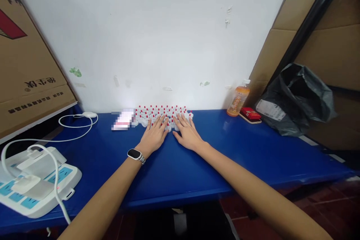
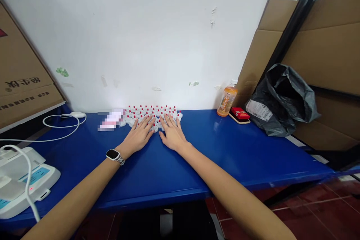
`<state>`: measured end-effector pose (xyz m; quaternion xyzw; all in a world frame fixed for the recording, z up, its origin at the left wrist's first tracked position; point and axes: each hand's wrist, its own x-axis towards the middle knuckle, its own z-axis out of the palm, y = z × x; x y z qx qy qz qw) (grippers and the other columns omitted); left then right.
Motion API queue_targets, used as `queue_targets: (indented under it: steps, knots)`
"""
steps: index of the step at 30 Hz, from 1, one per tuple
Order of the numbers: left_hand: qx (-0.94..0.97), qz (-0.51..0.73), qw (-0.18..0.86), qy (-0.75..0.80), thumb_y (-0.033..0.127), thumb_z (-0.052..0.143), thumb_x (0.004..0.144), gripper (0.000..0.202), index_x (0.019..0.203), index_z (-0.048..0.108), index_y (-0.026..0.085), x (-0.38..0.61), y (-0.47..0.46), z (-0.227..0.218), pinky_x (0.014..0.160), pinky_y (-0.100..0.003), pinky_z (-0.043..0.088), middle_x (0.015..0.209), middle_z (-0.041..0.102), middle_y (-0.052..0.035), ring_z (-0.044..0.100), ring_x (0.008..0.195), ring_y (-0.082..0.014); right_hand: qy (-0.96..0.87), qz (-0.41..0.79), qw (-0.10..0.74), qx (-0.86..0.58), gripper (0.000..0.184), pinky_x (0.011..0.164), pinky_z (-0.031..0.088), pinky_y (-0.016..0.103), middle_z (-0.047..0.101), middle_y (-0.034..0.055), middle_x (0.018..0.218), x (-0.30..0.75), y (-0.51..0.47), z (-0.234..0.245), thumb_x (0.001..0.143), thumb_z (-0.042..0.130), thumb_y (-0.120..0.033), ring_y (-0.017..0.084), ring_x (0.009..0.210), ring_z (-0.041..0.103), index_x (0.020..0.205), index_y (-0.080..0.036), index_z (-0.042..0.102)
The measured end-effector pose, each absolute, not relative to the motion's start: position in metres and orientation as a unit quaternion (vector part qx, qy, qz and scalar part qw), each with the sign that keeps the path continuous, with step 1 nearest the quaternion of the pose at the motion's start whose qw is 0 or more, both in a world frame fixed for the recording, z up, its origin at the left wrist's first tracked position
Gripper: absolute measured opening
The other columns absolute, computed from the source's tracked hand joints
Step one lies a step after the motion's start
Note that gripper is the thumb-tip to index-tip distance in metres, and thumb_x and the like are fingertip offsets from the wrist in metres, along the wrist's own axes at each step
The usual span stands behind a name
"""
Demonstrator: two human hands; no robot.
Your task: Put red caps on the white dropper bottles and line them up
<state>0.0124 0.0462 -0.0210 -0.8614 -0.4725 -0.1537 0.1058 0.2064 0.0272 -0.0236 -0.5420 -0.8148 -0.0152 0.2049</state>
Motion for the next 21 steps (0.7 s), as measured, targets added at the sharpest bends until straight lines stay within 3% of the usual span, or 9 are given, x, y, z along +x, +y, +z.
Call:
queue_targets:
  steps: [8, 11, 13, 17, 21]
  knots:
    - [-0.855, -0.155, 0.106, -0.483, 0.038, 0.031, 0.103, 0.054, 0.154, 0.031, 0.02, 0.013, 0.057, -0.016, 0.122, -0.057, 0.016, 0.162, 0.03, -0.0106, 0.026, 0.15, -0.0268, -0.825, -0.02, 0.206, -0.527, 0.063, 0.122, -0.003, 0.055, 0.017, 0.006, 0.165, 0.208, 0.043, -0.024, 0.096, 0.039, -0.025, 0.025, 0.154, 0.005, 0.158, -0.019, 0.025]
    - [-0.855, -0.189, 0.108, -0.47, 0.039, 0.034, 0.103, 0.052, 0.151, 0.035, 0.02, 0.009, 0.051, -0.014, 0.122, -0.058, 0.017, 0.161, 0.032, -0.0114, 0.027, 0.149, -0.0284, -0.825, -0.025, 0.234, -0.514, 0.066, 0.122, 0.001, 0.055, 0.018, 0.007, 0.165, 0.211, 0.039, -0.023, 0.094, 0.047, -0.028, 0.027, 0.154, 0.007, 0.157, -0.022, 0.027]
    - [-0.862, -0.223, 0.106, -0.443, 0.036, 0.034, 0.103, 0.045, 0.145, 0.043, 0.021, 0.006, 0.044, -0.008, 0.12, -0.055, 0.022, 0.156, 0.04, -0.0109, 0.034, 0.145, -0.0279, -0.818, -0.034, 0.271, -0.507, 0.065, 0.122, 0.007, 0.053, 0.027, 0.009, 0.163, 0.213, 0.034, -0.021, 0.091, 0.053, -0.029, 0.028, 0.152, 0.014, 0.153, -0.022, 0.035]
    - [-0.859, -0.279, 0.08, -0.421, 0.032, 0.039, 0.1, 0.028, 0.112, 0.061, 0.019, 0.003, 0.032, 0.008, 0.098, -0.042, 0.044, 0.119, 0.065, -0.0107, 0.059, 0.112, -0.0252, -0.775, -0.048, 0.362, -0.516, 0.041, 0.11, 0.032, 0.048, 0.056, 0.0124, 0.135, 0.216, 0.024, -0.017, 0.09, 0.055, -0.027, 0.028, 0.132, 0.044, 0.131, -0.022, 0.059]
    - [-0.871, -0.252, -0.016, -0.421, 0.034, 0.046, 0.097, 0.021, 0.091, 0.061, 0.021, 0.002, 0.027, 0.014, 0.072, -0.031, 0.043, 0.081, 0.065, -0.0024, 0.06, 0.078, -0.0194, -0.753, -0.038, 0.402, -0.519, 0.019, 0.092, 0.042, 0.041, 0.063, 0.0084, 0.106, 0.215, 0.023, -0.015, 0.091, 0.056, -0.025, 0.026, 0.106, 0.054, 0.105, -0.022, 0.068]
